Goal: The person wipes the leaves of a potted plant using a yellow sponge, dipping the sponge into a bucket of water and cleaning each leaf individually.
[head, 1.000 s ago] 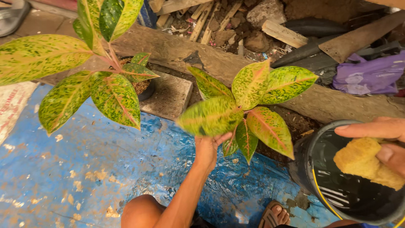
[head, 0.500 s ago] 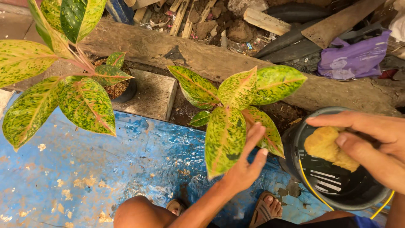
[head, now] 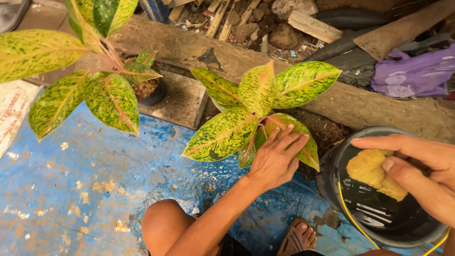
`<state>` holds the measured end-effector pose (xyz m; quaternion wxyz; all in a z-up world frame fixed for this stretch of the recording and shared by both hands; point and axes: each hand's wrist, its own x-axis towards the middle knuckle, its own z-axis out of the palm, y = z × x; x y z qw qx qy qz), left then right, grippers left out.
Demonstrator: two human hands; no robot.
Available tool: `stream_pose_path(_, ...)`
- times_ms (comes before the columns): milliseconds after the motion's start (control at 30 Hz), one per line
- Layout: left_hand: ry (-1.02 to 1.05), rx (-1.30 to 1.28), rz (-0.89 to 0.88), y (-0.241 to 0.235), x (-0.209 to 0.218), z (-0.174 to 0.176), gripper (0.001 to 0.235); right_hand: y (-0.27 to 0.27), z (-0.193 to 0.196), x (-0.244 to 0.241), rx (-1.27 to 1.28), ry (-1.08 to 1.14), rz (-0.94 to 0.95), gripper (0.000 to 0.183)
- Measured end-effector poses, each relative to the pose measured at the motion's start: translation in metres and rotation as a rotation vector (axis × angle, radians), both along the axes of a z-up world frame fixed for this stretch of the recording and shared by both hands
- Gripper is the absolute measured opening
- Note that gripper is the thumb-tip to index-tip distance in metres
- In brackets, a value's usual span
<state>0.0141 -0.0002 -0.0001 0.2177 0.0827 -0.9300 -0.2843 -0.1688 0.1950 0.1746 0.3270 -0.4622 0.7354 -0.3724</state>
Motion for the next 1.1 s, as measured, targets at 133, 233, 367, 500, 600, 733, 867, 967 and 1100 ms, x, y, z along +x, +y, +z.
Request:
stream_pose_path(133,0.154,0.252,-0.035,-0.011,0.031,0.008,0.070,-0.001,-0.010,-0.002,-0.010,-0.022,-0.010,0.049)
stream_pose_path(233,0.188,0.445,0.060,-0.023,0.047,0.012,0.067,-0.009,-0.013,0.000,0.000,0.044,0.019,0.048)
stream_pose_path(367,0.220,0.531,0.223,-0.034,0.067,0.005,0.052,-0.019,-0.013,0.009,0.111,0.131,-0.014,0.047)
stream_pose_path(500,0.063,0.393,0.204,-0.046,0.081,0.007,0.042,-0.035,-0.008,0.023,0.091,0.144,0.007,0.046)
stream_pose_path(600,0.076,0.230,0.247,-0.054,0.090,0.014,0.042,-0.048,-0.006,0.031,-0.058,0.176,0.129,0.043)
stream_pose_path(733,-0.119,0.161,0.252,-0.066,0.104,0.015,0.047,-0.064,-0.006,0.044,0.121,0.166,0.028,0.041)
stream_pose_path(867,-0.456,0.376,0.435,-0.075,0.098,-0.001,0.047,-0.084,-0.011,0.060,0.188,0.036,-0.017,0.041)
stream_pose_path(967,0.299,0.763,0.392,-0.074,0.086,-0.009,0.033,-0.103,-0.014,0.074,0.181,-0.019,-0.045,0.046)
stream_pose_path(1100,0.540,2.237,0.054,-0.075,0.071,-0.005,0.051,-0.125,-0.018,0.090,0.117,0.039,-0.114,0.043)
